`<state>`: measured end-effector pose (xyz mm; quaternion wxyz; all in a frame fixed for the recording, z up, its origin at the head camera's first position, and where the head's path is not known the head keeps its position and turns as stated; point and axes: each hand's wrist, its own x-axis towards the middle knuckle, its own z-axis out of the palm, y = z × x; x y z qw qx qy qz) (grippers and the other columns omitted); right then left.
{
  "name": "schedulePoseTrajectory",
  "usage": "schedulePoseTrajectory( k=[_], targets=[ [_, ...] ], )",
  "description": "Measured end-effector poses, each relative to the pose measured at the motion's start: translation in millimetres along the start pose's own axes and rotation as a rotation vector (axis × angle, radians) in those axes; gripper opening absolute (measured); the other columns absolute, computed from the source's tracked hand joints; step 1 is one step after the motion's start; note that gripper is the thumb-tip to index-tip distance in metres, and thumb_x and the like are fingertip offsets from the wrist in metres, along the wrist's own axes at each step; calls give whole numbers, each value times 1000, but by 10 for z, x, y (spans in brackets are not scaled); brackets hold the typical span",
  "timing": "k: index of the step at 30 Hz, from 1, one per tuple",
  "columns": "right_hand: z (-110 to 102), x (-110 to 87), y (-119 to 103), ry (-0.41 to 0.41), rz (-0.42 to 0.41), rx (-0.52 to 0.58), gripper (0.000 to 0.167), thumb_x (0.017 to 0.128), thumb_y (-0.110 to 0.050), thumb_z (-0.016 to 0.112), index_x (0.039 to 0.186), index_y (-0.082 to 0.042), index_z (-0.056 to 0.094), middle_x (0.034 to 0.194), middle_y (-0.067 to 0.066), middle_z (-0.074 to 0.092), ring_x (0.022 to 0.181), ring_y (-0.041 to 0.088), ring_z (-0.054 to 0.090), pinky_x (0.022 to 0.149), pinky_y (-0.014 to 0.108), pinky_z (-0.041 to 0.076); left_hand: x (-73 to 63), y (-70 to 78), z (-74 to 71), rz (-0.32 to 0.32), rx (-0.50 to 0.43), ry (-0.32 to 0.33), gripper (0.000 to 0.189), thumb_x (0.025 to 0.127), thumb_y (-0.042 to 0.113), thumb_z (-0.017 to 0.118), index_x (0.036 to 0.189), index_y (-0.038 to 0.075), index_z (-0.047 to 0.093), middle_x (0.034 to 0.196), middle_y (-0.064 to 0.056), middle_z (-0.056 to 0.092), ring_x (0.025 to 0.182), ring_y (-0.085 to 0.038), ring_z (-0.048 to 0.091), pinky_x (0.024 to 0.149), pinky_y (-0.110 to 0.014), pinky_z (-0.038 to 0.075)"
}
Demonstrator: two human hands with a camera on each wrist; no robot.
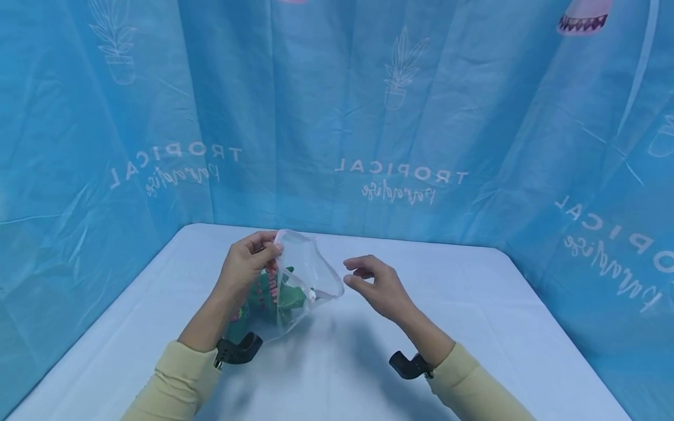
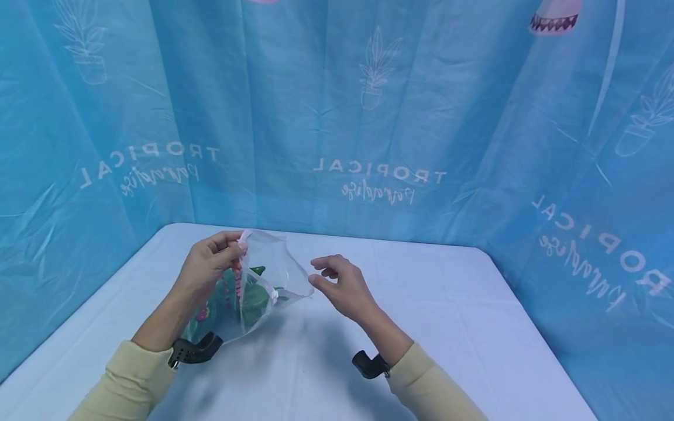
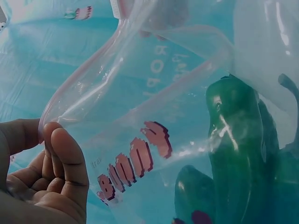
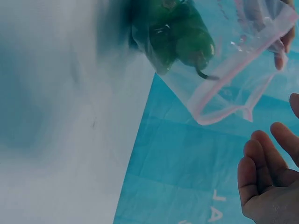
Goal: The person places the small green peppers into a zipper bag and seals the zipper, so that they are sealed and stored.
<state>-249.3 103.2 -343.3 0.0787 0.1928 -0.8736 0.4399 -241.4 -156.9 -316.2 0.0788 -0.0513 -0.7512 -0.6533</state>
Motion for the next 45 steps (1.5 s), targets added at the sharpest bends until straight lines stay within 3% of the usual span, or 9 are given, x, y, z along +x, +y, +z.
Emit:
schedulePoseTrajectory(
  k=[6, 14, 20, 30, 45],
  targets=[
    [-121, -126, 89, -1, 21, 7, 29, 88, -27, 65, 116, -20, 63, 112, -4, 65, 100, 15, 60, 79, 26, 53, 2, -103, 109, -27, 63, -38, 38, 92, 25, 59, 125, 6, 55, 85, 0, 56, 69, -11, 56, 69, -24, 53],
    [-187, -221, 241, -3, 37, 3, 30, 89, -27, 65, 117, -19, 62, 112, -3, 65, 100, 15, 59, 77, 23, 51, 29, -282, 284, -35, 85, -54, 32, 92, 19, 59, 121, 7, 57, 85, -7, 55, 65, -14, 54, 61, -24, 51],
    [-194, -250, 290, -10, 53, -2, 27, 89, -26, 64, 116, -22, 62, 112, -2, 64, 100, 15, 59, 78, 23, 51, 13, -433, 352, -46, 82, -83, 32, 92, 15, 58, 122, 5, 58, 84, -2, 55, 62, -12, 54, 59, -23, 51],
    [-77, -310, 391, -25, 101, -10, 25, 87, -24, 66, 111, -21, 64, 102, -6, 65, 93, 11, 60, 73, 20, 51, -2, -457, 506, -39, 154, -89, 32, 89, 14, 60, 120, 6, 60, 81, -7, 56, 59, -13, 52, 54, -24, 48],
    [321, -203, 756, -243, 150, -68, 22, 84, -20, 67, 103, -8, 68, 90, 0, 68, 79, 9, 59, 66, 23, 50, -23, -474, 537, -29, 165, -90, 32, 89, 14, 60, 121, 6, 60, 85, -14, 58, 60, -14, 53, 55, -23, 49]
  ],
)
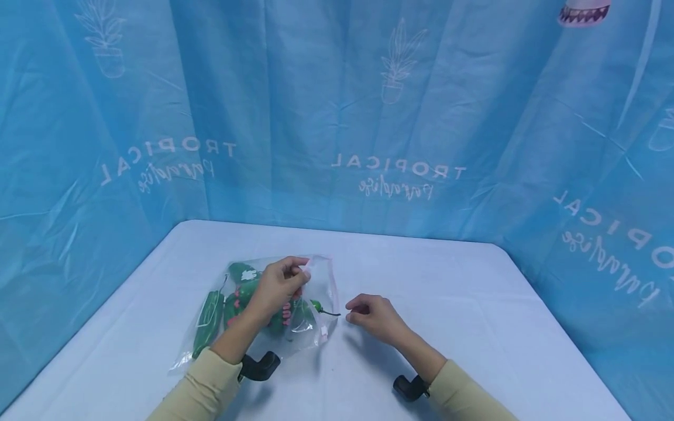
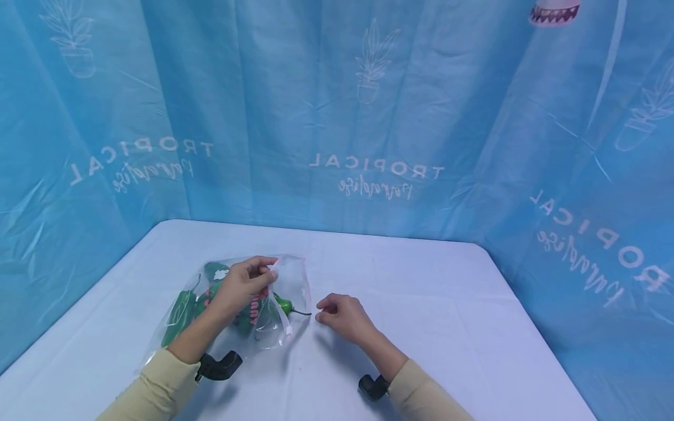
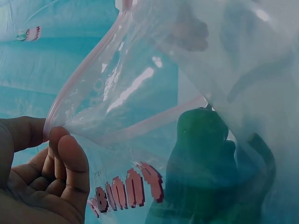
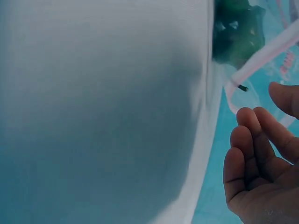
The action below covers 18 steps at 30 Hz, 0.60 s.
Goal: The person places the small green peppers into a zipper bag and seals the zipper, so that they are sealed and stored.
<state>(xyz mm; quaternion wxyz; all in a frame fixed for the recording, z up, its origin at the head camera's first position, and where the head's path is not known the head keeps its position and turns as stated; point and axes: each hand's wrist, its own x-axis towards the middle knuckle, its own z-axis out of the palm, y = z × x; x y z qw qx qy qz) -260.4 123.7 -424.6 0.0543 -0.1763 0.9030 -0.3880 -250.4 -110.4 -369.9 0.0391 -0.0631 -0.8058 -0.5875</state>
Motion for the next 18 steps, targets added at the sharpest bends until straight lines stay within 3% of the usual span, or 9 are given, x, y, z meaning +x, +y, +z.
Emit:
schedulePoseTrajectory(
  k=[8, 18],
  targets=[
    [98, 92, -60, -23, 11, -15, 19, 82, -14, 66, 100, -9, 69, 86, 1, 68, 73, 10, 56, 61, 24, 48, -9, 16, -14, 12, -11, 1, 32, 90, 14, 60, 121, 7, 59, 82, -8, 57, 60, -14, 53, 55, -24, 49],
    [159, 123, -77, -68, 41, -38, 17, 82, -14, 66, 98, -10, 69, 86, 0, 67, 73, 12, 55, 63, 24, 47, -25, 41, -66, 14, -20, 1, 34, 90, 14, 58, 123, 5, 58, 88, -18, 58, 61, -14, 54, 56, -24, 49]
  ],
)
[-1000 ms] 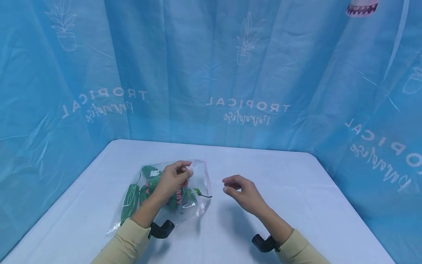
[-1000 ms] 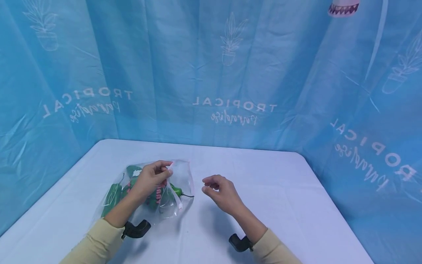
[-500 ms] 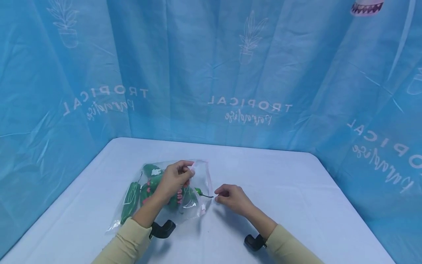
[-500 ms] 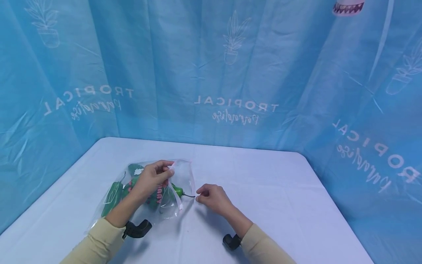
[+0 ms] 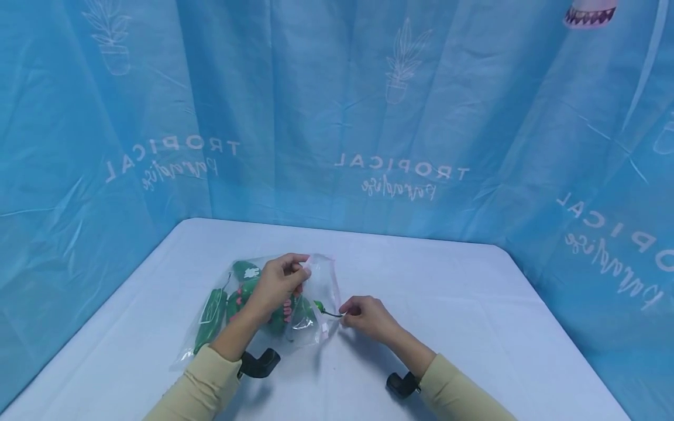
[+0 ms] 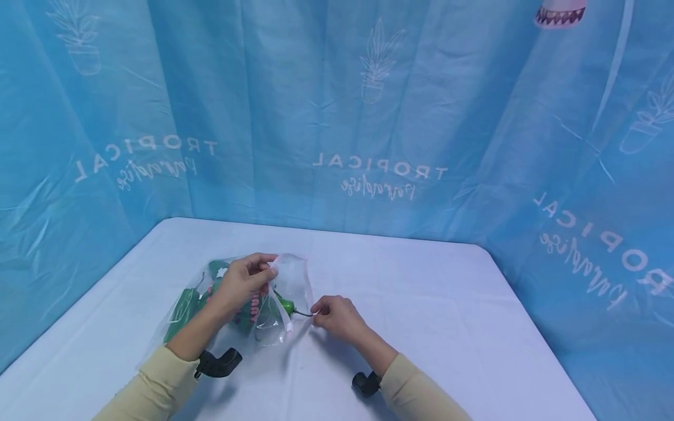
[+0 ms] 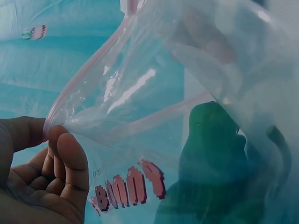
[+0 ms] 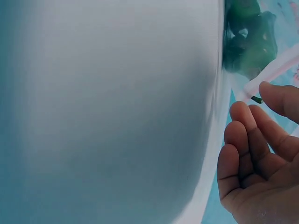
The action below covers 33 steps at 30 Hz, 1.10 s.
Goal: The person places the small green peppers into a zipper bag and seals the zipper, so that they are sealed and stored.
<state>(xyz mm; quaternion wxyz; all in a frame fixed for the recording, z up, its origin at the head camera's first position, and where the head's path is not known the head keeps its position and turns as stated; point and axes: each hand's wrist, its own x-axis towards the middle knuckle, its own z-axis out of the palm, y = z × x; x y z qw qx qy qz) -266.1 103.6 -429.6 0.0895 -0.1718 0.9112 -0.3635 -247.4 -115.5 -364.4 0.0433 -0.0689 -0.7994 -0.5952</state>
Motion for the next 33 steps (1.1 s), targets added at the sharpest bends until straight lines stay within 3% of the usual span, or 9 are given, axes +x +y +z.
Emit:
schedulePoseTrajectory(
  k=[7, 13, 18, 33],
  targets=[
    [29, 19, 39, -3, 30, 53, 14, 82, -12, 65, 95, -12, 69, 83, 0, 66, 71, 12, 55, 62, 26, 46, 0, 20, -31, -8, -23, 7, 31, 91, 14, 59, 121, 6, 59, 85, -10, 57, 61, -14, 53, 57, -23, 50],
    [42, 37, 68, -12, 48, 108, 12, 82, -9, 64, 93, -11, 69, 80, 0, 66, 68, 13, 55, 60, 27, 44, -9, 30, -56, 11, -39, 3, 31, 90, 13, 59, 120, 4, 59, 86, -14, 58, 60, -13, 53, 56, -24, 50],
    [51, 44, 67, 0, 46, 140, 10, 82, -9, 65, 91, -10, 70, 82, 1, 68, 69, 13, 56, 60, 26, 45, -1, 36, -77, 19, -59, -5, 32, 90, 12, 59, 121, 3, 59, 82, -5, 56, 59, -12, 53, 55, -24, 50],
    [51, 59, 115, 43, 40, 136, 4, 82, -14, 67, 86, -13, 68, 79, 0, 66, 67, 13, 55, 58, 27, 44, -24, 79, -80, 16, -69, 4, 32, 90, 11, 59, 121, 2, 58, 82, -6, 56, 60, -13, 53, 54, -25, 49]
  ],
)
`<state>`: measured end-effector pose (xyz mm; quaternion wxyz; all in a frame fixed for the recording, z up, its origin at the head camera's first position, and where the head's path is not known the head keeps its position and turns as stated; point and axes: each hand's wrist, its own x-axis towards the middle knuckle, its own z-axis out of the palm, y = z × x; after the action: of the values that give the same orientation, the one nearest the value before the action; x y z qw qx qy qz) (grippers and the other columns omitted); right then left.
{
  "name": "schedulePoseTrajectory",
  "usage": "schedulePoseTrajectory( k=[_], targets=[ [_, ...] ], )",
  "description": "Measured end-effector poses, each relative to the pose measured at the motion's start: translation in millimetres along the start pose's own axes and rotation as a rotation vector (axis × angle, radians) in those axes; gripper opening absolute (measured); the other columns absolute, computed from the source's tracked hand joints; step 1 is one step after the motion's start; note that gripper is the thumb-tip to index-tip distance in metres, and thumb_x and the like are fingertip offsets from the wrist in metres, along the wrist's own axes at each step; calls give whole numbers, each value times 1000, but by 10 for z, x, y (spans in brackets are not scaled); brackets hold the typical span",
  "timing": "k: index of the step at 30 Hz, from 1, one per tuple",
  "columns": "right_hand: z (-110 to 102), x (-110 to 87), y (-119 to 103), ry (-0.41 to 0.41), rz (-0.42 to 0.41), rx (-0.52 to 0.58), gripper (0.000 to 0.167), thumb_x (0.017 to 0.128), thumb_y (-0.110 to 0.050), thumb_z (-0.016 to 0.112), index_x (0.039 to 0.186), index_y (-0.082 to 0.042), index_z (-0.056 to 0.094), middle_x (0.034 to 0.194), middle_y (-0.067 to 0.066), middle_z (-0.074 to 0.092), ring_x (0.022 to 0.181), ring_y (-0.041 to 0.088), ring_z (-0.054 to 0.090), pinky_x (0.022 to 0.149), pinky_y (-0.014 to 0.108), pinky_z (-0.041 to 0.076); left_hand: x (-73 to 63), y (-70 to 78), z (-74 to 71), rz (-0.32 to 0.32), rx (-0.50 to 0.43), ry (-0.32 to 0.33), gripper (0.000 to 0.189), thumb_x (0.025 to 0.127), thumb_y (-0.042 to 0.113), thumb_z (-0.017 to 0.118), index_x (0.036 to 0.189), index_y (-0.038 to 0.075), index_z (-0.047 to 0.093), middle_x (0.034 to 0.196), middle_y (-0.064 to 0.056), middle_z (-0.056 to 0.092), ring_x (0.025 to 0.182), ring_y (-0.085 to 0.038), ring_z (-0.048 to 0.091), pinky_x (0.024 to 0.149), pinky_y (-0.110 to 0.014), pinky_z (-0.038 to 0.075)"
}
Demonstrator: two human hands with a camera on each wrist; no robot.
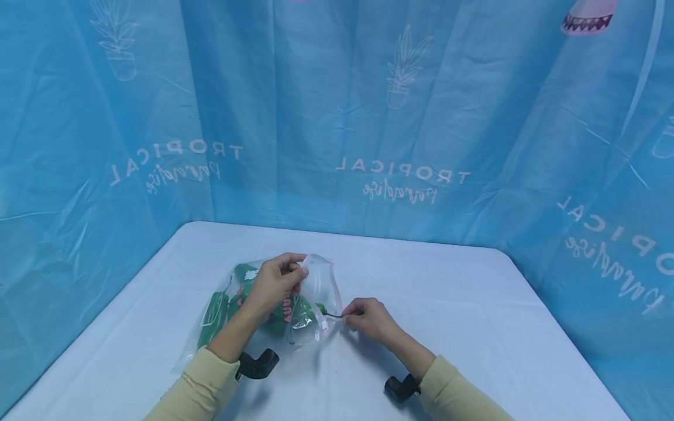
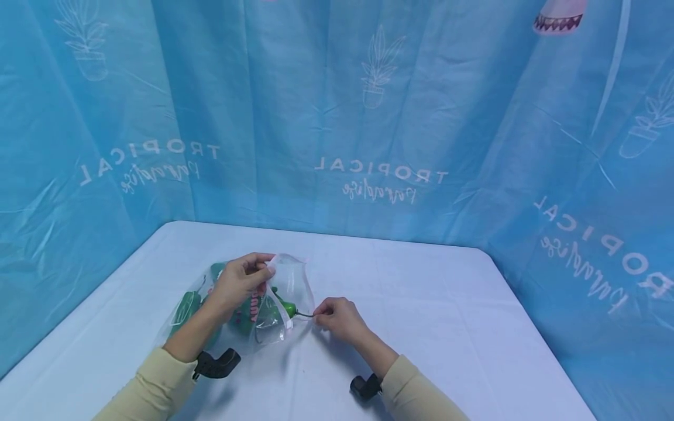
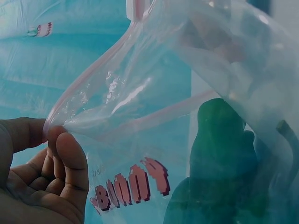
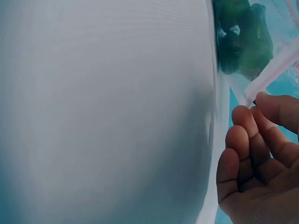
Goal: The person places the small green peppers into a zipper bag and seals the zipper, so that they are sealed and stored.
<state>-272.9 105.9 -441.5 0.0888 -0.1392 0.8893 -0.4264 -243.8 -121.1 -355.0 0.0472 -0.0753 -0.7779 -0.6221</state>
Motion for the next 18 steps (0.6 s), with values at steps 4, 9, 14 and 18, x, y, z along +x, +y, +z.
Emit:
schedulePoseTrajectory(
  k=[4, 9, 14, 18],
  targets=[
    [7, 17, -49, 35, -10, -2, 4, 83, -17, 67, 85, -14, 69, 79, -2, 66, 68, 12, 55, 58, 26, 45, -3, -3, 16, -10, 12, 4, 32, 90, 12, 59, 121, 4, 59, 82, -4, 55, 61, -13, 53, 56, -25, 50],
    [-3, 45, -142, 81, -34, 1, 4, 84, -19, 67, 85, -15, 69, 81, -2, 68, 70, 13, 55, 60, 26, 47, -6, -4, 28, -15, 12, -2, 32, 91, 14, 59, 121, 4, 59, 83, -3, 55, 62, -13, 53, 57, -22, 50],
    [-20, 72, -241, 99, -64, -2, 5, 86, -21, 66, 86, -17, 69, 86, -3, 68, 75, 13, 57, 66, 27, 50, 1, -6, 31, -2, 13, -7, 31, 91, 13, 59, 121, 4, 59, 82, -3, 55, 61, -12, 53, 57, -23, 50],
    [9, 104, -316, 94, -87, 6, 5, 87, -21, 66, 88, -17, 69, 88, -3, 69, 77, 13, 58, 68, 28, 51, 5, -12, 45, -12, 12, -10, 30, 91, 13, 59, 120, 5, 59, 82, -4, 55, 61, -13, 53, 57, -23, 50]
  ],
)
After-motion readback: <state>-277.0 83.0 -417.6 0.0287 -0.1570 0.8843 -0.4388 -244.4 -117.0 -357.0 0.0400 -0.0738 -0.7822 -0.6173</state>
